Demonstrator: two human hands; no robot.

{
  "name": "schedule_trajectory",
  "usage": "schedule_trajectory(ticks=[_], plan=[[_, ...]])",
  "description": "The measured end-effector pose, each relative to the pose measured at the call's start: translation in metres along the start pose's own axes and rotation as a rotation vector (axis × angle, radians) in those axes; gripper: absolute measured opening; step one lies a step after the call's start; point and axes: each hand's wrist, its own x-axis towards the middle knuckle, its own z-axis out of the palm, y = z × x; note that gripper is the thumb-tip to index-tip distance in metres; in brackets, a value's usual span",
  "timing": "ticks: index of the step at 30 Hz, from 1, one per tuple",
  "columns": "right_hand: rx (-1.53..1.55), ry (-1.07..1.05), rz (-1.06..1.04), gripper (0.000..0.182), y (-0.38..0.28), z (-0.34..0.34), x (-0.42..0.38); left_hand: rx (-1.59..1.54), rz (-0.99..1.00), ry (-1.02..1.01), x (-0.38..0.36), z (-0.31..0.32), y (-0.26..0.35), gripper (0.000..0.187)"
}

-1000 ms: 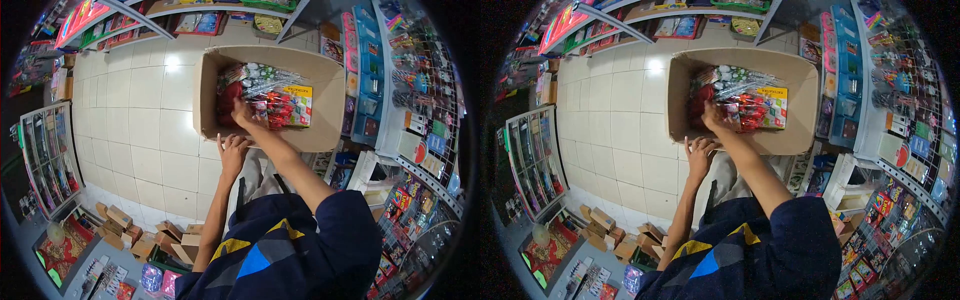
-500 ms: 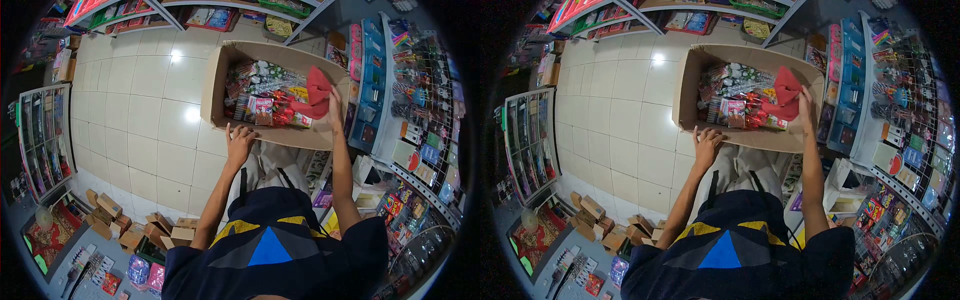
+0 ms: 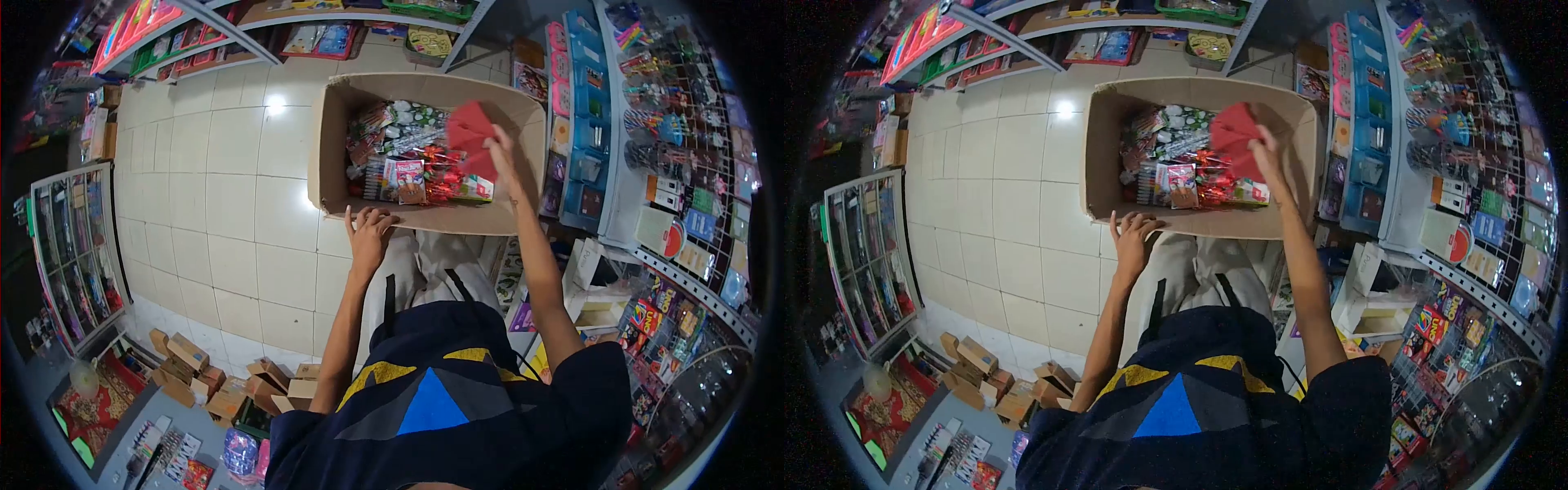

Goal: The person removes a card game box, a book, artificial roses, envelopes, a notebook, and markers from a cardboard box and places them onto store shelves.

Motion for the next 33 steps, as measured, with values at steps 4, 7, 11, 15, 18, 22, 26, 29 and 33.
schedule_trajectory(ticks=[4, 7, 11, 15, 18, 22, 26, 29, 33], plan=[[0.218, -0.496, 0.154, 0.048, -0.027, 0.031, -0.026, -0.005, -0.005, 0.022, 0.004, 0.002, 0.004, 0.017], [-0.060, -0.462, 0.026, 0.037, 0.042, 0.044, -0.026, 0.023, -0.003, 0.018, 0.004, 0.003, 0.005, 0.017], [-0.549, -0.625, 0.044, 0.035, 0.114, 0.015, -0.034, 0.048, 0.003, 0.015, 0.003, 0.004, 0.005, 0.017], [-0.766, -0.623, 0.336, 0.034, 0.141, -0.017, -0.034, 0.057, -0.004, -0.003, 0.004, 0.004, 0.006, 0.018], [-0.459, -0.316, 0.736, 0.035, 0.156, -0.026, -0.028, 0.079, -0.020, -0.056, 0.005, 0.003, 0.009, 0.020], [0.269, 0.096, 1.166, 0.038, 0.191, -0.022, -0.024, 0.090, -0.034, -0.052, 0.008, -0.001, 0.016, 0.022], [0.585, 0.298, 1.188, 0.038, 0.230, -0.012, -0.033, 0.080, -0.064, -0.090, 0.011, 0.001, 0.016, 0.026], [0.723, 0.375, 1.167, 0.038, 0.243, 0.001, -0.031, 0.093, -0.086, -0.121, 0.014, -0.001, 0.019, 0.028], [0.821, 0.433, 1.132, 0.039, 0.244, 0.012, -0.028, 0.099, -0.088, -0.139, 0.016, 0.000, 0.020, 0.028]])
